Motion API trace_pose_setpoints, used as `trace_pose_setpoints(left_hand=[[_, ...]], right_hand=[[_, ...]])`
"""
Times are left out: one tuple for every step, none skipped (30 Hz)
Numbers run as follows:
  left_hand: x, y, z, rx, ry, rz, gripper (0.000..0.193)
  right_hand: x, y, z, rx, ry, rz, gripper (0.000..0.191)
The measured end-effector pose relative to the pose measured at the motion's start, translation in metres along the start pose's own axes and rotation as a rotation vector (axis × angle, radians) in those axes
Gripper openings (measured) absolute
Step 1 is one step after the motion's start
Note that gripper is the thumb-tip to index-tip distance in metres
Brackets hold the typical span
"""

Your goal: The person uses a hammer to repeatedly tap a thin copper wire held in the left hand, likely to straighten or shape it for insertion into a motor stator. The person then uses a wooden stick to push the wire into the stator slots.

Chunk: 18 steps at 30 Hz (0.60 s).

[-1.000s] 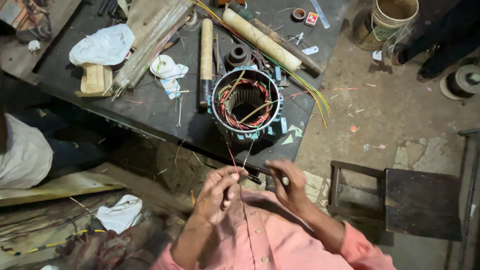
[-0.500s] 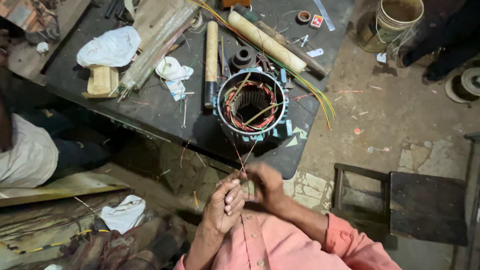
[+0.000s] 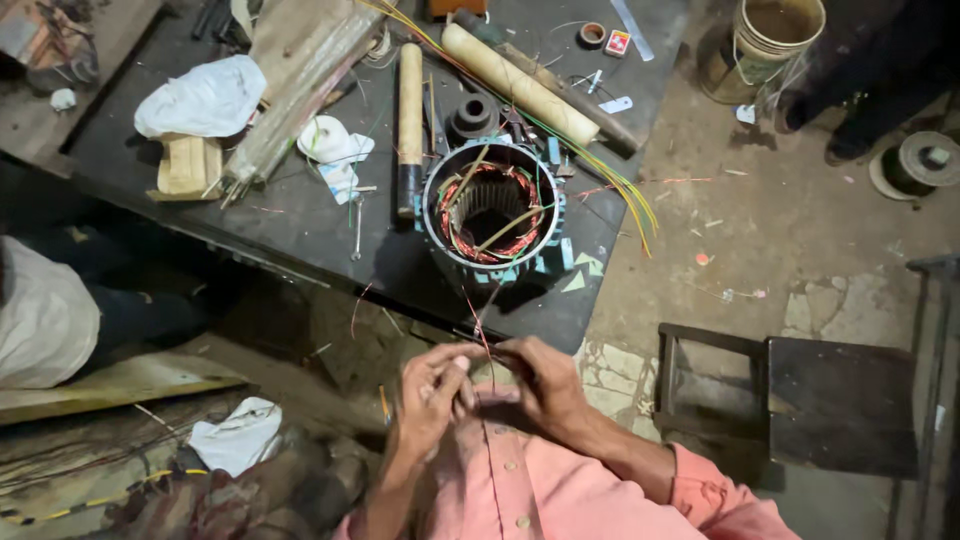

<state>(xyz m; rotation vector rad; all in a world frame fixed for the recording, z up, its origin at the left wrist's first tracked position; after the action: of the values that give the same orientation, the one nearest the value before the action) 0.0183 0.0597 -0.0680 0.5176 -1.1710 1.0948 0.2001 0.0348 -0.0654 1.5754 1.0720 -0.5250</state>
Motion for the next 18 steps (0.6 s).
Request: trace_pose_setpoints(left_hand=[[0.024, 0.002, 0.003, 0.080, -0.213, -0.288, 0.023], [0.048, 0.002, 0.012, 0.162, -0.420, -0.578, 0.021], [0.069, -0.004, 0.022, 0.238, -0.619, -0.870, 0.019], [0.082, -0.009, 0.025, 0.231, -0.674, -0.900, 0.020], [0.096, -0.015, 0.022, 0.224, -0.745, -0.932, 0.022], [0.108, -0.022, 0.018, 0.214, -0.819, -0.962, 0.024], [0.116, -0.032, 0.010, 0.167, -0.833, -1.046, 0.025], [0.122, -0.043, 0.001, 0.117, -0.843, -1.127, 0.027], [0.126, -0.053, -0.008, 0.070, -0.849, -1.210, 0.028], [0.128, -0.060, -0.021, 0.108, -0.848, -1.361, 0.032], [0.129, -0.067, -0.034, 0.145, -0.846, -1.512, 0.035], [0.128, -0.071, -0.043, 0.184, -0.840, -1.665, 0.039], [0.124, -0.071, -0.050, 0.174, -0.776, -1.706, 0.030], [0.119, -0.071, -0.057, 0.164, -0.713, -1.747, 0.021], [0.112, -0.069, -0.061, 0.151, -0.650, -1.788, 0.012], [0.109, -0.067, -0.060, 0.194, -0.656, -1.792, 0.012], [0.104, -0.065, -0.057, 0.234, -0.658, -1.793, 0.013], [0.098, -0.063, -0.051, 0.277, -0.655, -1.794, 0.014]], right_hand=[[0.003, 0.008, 0.003, 0.080, -0.037, 0.009, 0.027], [0.007, 0.016, 0.006, 0.155, -0.077, 0.014, 0.024], [0.012, 0.025, 0.009, 0.229, -0.123, 0.017, 0.020], [0.018, 0.031, 0.012, 0.254, -0.193, -0.035, 0.016], [0.024, 0.037, 0.014, 0.288, -0.252, -0.083, 0.013], [0.029, 0.043, 0.016, 0.322, -0.311, -0.129, 0.010], [0.029, 0.047, 0.017, 0.324, -0.306, -0.110, 0.009], [0.029, 0.050, 0.018, 0.323, -0.305, -0.091, 0.008], [0.028, 0.052, 0.018, 0.319, -0.304, -0.075, 0.008], [0.027, 0.052, 0.019, 0.318, -0.303, -0.069, 0.008], [0.026, 0.052, 0.019, 0.318, -0.303, -0.062, 0.008], [0.024, 0.052, 0.020, 0.319, -0.302, -0.057, 0.008], [0.023, 0.052, 0.021, 0.325, -0.297, -0.051, 0.008], [0.022, 0.052, 0.022, 0.334, -0.292, -0.044, 0.009], [0.022, 0.052, 0.023, 0.346, -0.288, -0.038, 0.009], [0.023, 0.052, 0.025, 0.355, -0.291, -0.066, 0.009], [0.025, 0.052, 0.026, 0.361, -0.297, -0.095, 0.009], [0.027, 0.052, 0.027, 0.363, -0.304, -0.126, 0.009]])
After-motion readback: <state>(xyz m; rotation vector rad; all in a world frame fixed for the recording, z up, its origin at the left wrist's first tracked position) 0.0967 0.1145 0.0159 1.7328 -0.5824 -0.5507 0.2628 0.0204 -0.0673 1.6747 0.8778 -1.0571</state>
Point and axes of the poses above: each hand's wrist, its own z-axis away from the middle knuckle, its own y-axis out of the back of the hand, x = y × z, the point moved 5 cm from there along -z, towards the middle knuckle, and after that the axes turned 11 degrees about -x, right-handed, at the moved point
